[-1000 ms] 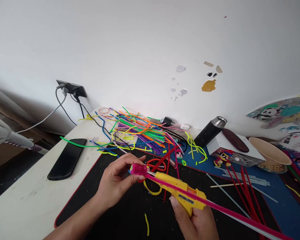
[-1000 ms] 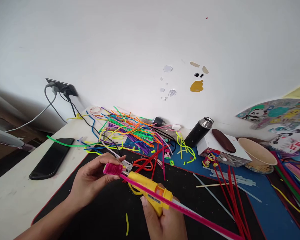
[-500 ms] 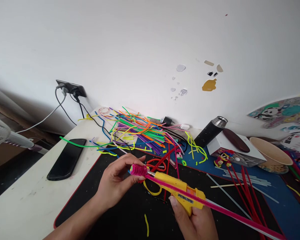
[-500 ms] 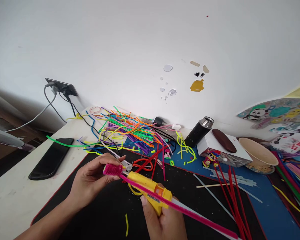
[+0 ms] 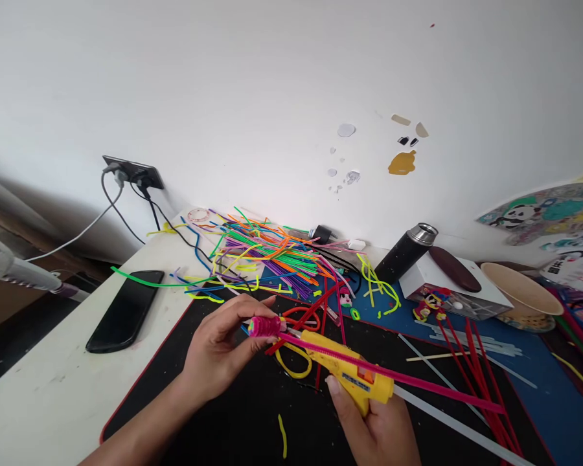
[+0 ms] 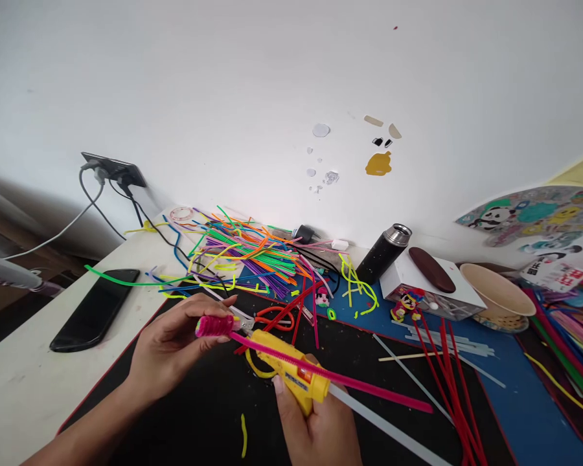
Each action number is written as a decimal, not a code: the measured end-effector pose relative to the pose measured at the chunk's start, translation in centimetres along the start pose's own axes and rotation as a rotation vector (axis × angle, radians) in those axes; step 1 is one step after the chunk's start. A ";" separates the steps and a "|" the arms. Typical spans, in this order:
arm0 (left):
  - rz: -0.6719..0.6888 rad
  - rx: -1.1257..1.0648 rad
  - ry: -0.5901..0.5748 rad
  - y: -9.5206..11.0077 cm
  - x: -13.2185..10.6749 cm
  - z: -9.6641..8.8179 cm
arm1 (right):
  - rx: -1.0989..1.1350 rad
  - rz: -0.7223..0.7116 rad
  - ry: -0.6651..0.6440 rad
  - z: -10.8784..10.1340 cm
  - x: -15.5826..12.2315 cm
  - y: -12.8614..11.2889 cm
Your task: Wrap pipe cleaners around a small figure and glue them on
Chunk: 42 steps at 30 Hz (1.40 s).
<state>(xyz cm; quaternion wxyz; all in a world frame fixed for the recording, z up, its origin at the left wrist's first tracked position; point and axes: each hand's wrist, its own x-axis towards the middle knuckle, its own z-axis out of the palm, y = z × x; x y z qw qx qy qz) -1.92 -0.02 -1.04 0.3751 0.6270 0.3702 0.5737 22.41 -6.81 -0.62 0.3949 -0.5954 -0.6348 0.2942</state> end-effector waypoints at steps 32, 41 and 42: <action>-0.494 -0.378 0.060 -2.9 -0.5 2.3 | 0.165 0.684 -0.080 -5.3 -1.1 10.1; -0.547 -0.436 -0.018 -2.7 -0.5 2.7 | 0.049 0.371 0.010 -4.2 -1.0 5.5; -0.549 -0.436 -0.032 -2.6 -0.6 2.8 | 0.143 0.356 -0.020 -3.5 -0.7 4.7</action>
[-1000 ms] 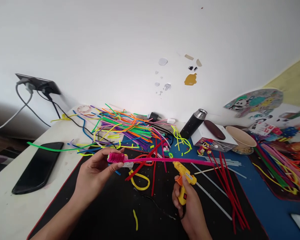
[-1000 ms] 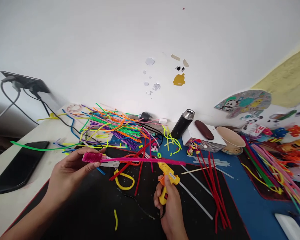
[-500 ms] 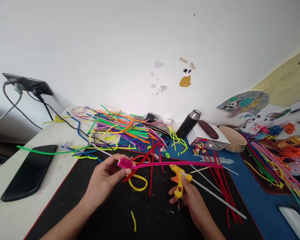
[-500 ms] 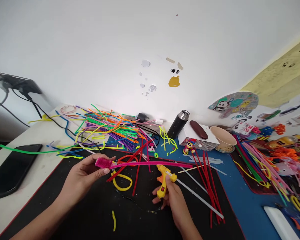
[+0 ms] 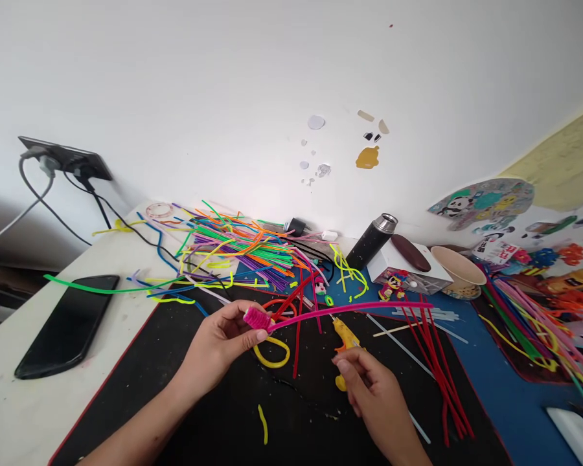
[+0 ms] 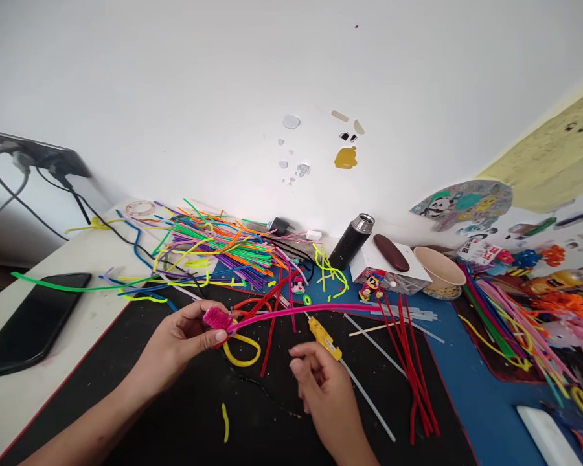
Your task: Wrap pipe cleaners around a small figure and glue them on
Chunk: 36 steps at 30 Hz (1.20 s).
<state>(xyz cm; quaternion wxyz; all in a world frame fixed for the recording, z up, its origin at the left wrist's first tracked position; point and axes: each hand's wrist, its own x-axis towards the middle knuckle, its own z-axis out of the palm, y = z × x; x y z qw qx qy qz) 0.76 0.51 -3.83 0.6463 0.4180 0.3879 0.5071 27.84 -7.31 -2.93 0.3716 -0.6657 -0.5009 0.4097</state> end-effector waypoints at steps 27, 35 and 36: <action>-0.126 -0.111 -0.171 0.0 -1.9 1.8 | 0.419 -0.057 -0.101 6.3 2.8 -4.4; -0.170 -0.156 -0.218 -0.1 -2.0 2.2 | 0.432 -0.047 -0.163 6.7 3.5 -4.7; -0.174 -0.160 -0.218 -0.1 -2.0 2.2 | 0.427 -0.048 -0.171 6.7 3.6 -4.7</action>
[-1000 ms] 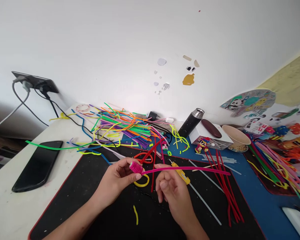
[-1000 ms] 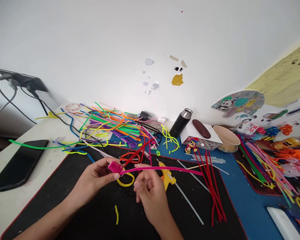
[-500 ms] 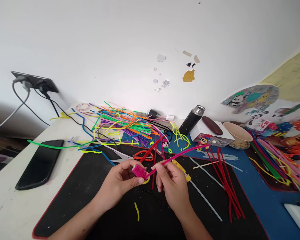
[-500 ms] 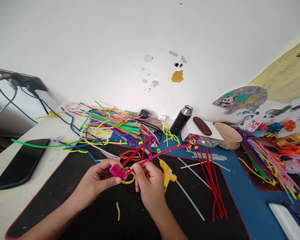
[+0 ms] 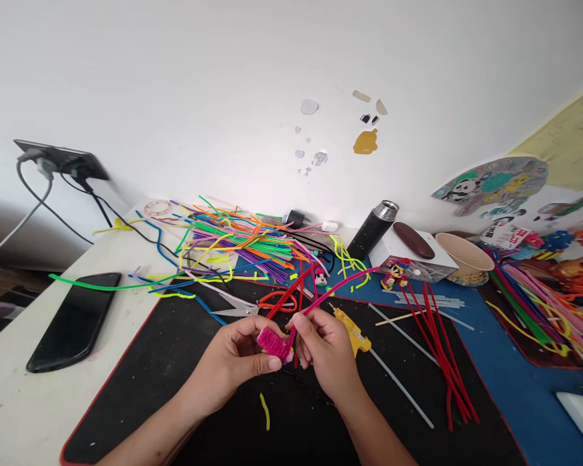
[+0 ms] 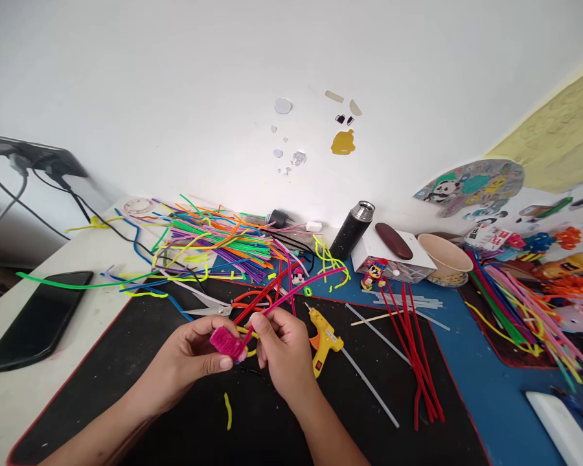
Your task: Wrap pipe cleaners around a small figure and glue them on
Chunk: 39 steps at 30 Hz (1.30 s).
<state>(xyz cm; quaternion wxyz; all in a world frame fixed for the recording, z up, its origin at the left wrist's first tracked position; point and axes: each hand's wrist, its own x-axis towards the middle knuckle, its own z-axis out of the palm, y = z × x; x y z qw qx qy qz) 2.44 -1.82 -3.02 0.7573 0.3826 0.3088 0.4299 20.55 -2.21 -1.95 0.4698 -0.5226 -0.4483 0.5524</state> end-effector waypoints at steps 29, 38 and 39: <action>0.087 0.047 -0.042 0.9 -0.4 0.4 | 0.317 0.201 -0.090 1.8 1.0 2.8; 0.163 0.372 0.076 1.4 -0.4 -0.8 | 0.473 0.282 -0.087 2.3 1.1 2.5; 0.195 0.431 0.091 1.4 -0.4 -1.0 | 0.496 0.296 -0.090 2.4 1.1 2.4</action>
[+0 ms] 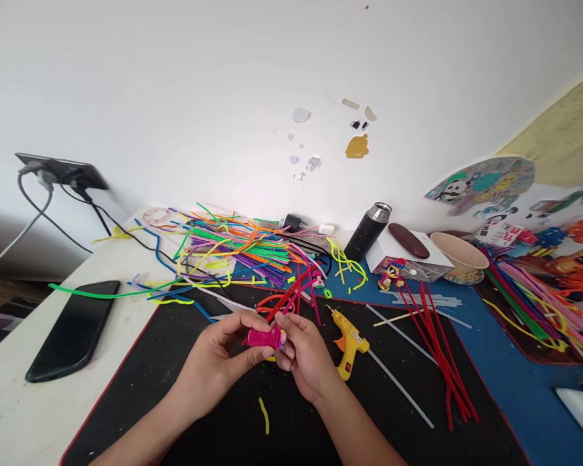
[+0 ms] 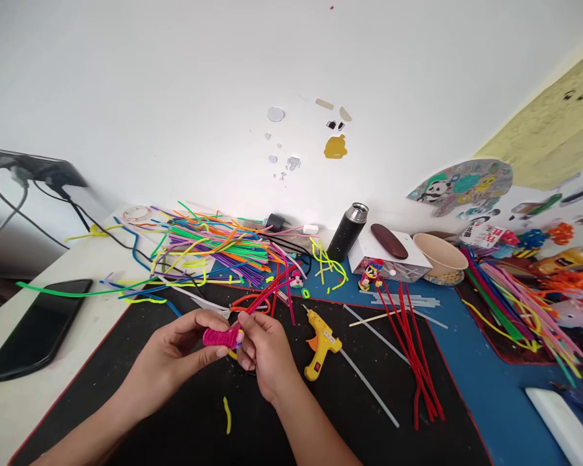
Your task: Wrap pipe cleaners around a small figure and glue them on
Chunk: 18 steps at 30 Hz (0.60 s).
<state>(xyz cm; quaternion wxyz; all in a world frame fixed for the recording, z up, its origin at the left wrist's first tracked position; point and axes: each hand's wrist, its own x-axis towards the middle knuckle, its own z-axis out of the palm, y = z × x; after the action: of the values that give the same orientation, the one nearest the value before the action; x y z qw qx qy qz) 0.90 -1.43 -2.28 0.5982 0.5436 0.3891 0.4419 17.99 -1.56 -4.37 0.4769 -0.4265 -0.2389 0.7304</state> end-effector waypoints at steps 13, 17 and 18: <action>0.177 0.276 -0.021 1.1 0.4 -0.4 | 0.087 0.101 -0.085 0.2 0.0 0.8; 0.246 0.350 -0.018 1.2 0.7 -0.7 | 0.093 0.105 -0.094 0.4 0.0 0.9; 0.260 0.355 -0.017 1.2 0.8 -0.8 | 0.095 0.106 -0.096 0.5 0.0 1.0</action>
<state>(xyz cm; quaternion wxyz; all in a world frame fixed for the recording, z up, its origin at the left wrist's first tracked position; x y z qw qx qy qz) 0.28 -0.43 -1.12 0.4344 0.6896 0.3825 0.4353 17.12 -1.99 -4.88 0.4450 -0.3801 -0.2037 0.7849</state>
